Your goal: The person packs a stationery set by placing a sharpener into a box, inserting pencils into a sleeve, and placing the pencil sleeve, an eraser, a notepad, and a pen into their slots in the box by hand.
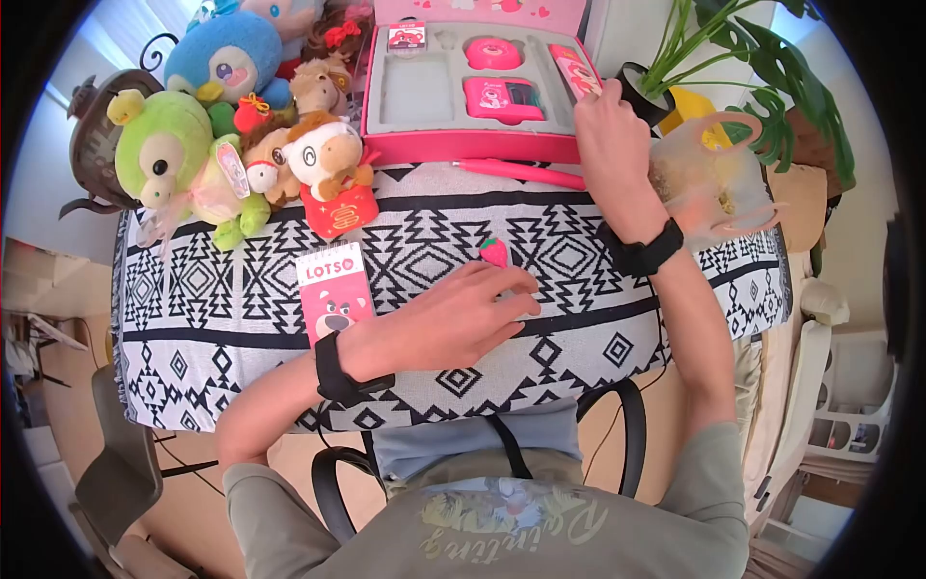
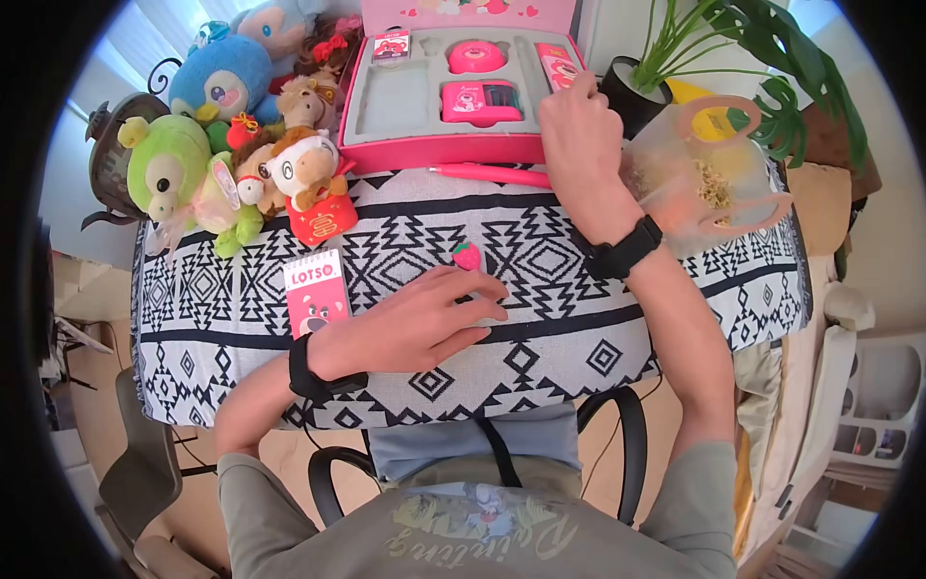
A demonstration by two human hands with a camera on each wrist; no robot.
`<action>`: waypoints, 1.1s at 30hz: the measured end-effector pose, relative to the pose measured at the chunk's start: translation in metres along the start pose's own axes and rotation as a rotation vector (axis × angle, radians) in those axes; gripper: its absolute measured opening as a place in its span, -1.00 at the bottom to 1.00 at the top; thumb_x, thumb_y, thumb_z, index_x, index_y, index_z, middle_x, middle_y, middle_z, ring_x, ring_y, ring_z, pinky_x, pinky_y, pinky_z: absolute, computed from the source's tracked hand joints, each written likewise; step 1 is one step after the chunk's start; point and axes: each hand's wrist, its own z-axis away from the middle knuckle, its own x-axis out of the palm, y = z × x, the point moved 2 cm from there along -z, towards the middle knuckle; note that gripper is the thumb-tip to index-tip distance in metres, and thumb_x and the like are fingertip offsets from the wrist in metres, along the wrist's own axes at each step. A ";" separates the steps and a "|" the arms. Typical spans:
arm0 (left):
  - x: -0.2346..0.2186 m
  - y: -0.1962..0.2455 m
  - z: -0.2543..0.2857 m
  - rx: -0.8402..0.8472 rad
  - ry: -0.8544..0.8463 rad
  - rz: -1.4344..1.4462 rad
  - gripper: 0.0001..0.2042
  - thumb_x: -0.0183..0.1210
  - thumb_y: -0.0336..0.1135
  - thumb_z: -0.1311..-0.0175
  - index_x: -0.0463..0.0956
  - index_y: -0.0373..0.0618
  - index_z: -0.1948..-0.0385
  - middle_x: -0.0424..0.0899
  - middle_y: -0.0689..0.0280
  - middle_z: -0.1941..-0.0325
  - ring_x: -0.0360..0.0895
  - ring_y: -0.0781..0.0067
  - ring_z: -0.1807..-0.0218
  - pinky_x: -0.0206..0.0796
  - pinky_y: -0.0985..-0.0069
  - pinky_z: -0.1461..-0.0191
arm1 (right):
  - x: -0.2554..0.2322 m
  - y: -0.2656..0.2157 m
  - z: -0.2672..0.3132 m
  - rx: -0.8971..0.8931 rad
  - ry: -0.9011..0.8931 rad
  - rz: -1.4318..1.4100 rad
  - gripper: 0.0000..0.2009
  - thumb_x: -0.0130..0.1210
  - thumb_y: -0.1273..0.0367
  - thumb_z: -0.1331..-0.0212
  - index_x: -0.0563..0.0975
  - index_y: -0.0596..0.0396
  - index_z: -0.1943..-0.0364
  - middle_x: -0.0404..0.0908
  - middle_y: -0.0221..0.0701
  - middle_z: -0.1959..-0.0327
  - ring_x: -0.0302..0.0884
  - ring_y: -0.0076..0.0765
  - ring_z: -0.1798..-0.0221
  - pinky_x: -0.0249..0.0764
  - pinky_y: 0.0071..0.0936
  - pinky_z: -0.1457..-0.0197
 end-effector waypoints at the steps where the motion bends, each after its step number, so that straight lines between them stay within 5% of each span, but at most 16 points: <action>1: 0.000 0.000 0.000 -0.002 -0.002 -0.004 -0.74 0.23 -0.41 -0.43 0.54 -0.11 -0.11 0.52 0.18 -0.27 0.52 0.05 -0.27 0.34 0.13 -0.39 | 0.004 -0.001 -0.001 -0.005 0.002 0.021 -0.85 0.32 0.49 -0.05 0.75 0.23 0.29 0.63 -0.15 0.15 0.77 -0.23 0.23 0.73 -0.47 0.35; 14: -0.001 0.000 0.000 0.029 0.030 -0.036 -0.76 0.26 -0.41 -0.39 0.56 -0.14 -0.05 0.57 0.17 -0.18 0.58 0.07 -0.20 0.36 0.17 -0.35 | 0.015 -0.004 -0.002 -0.049 -0.047 0.090 -0.85 0.34 0.50 0.00 0.73 0.17 0.29 0.63 -0.29 0.10 0.67 -0.21 0.06 0.69 -0.36 0.31; 20: -0.001 0.001 0.001 0.050 0.054 -0.048 -0.75 0.27 -0.42 -0.37 0.55 -0.16 -0.04 0.58 0.17 -0.16 0.59 0.06 -0.18 0.37 0.16 -0.34 | 0.019 0.004 -0.005 -0.174 -0.079 0.093 -0.76 0.35 0.50 0.05 0.71 0.16 0.22 0.66 -0.29 0.09 0.69 -0.14 0.02 0.65 -0.22 0.11; 22: 0.000 0.000 0.001 0.048 0.056 -0.043 -0.75 0.28 -0.42 -0.37 0.55 -0.17 -0.04 0.58 0.17 -0.16 0.59 0.05 -0.18 0.37 0.16 -0.34 | 0.025 0.006 -0.010 -0.113 -0.065 0.080 -0.72 0.33 0.39 -0.11 0.72 0.26 0.11 0.71 -0.18 0.05 0.70 -0.06 -0.03 0.63 -0.03 0.01; 26: 0.000 0.000 0.000 0.048 0.038 -0.045 -0.75 0.28 -0.43 -0.36 0.55 -0.17 -0.03 0.58 0.16 -0.16 0.59 0.04 -0.17 0.37 0.15 -0.34 | 0.033 0.009 -0.024 -0.081 0.000 -0.218 -0.65 0.30 0.39 -0.13 0.66 0.34 0.03 0.70 -0.13 0.03 0.73 0.00 -0.02 0.65 -0.05 -0.01; 29: -0.001 0.001 0.000 0.044 0.037 -0.040 -0.75 0.27 -0.43 -0.36 0.56 -0.17 -0.03 0.57 0.16 -0.15 0.59 0.04 -0.17 0.37 0.15 -0.35 | 0.040 -0.001 -0.032 -0.010 0.045 -0.285 -0.67 0.29 0.24 -0.27 0.71 0.30 0.14 0.74 -0.08 0.11 0.77 0.04 0.07 0.68 -0.08 0.07; 33: 0.000 0.000 0.001 0.046 0.057 -0.037 -0.75 0.27 -0.43 -0.36 0.56 -0.17 -0.04 0.57 0.16 -0.15 0.58 0.04 -0.18 0.37 0.15 -0.36 | 0.044 -0.008 -0.035 0.065 -0.129 -0.373 -0.40 0.05 -0.09 -0.46 0.72 0.26 0.30 0.78 -0.05 0.19 0.79 0.13 0.17 0.69 -0.01 0.17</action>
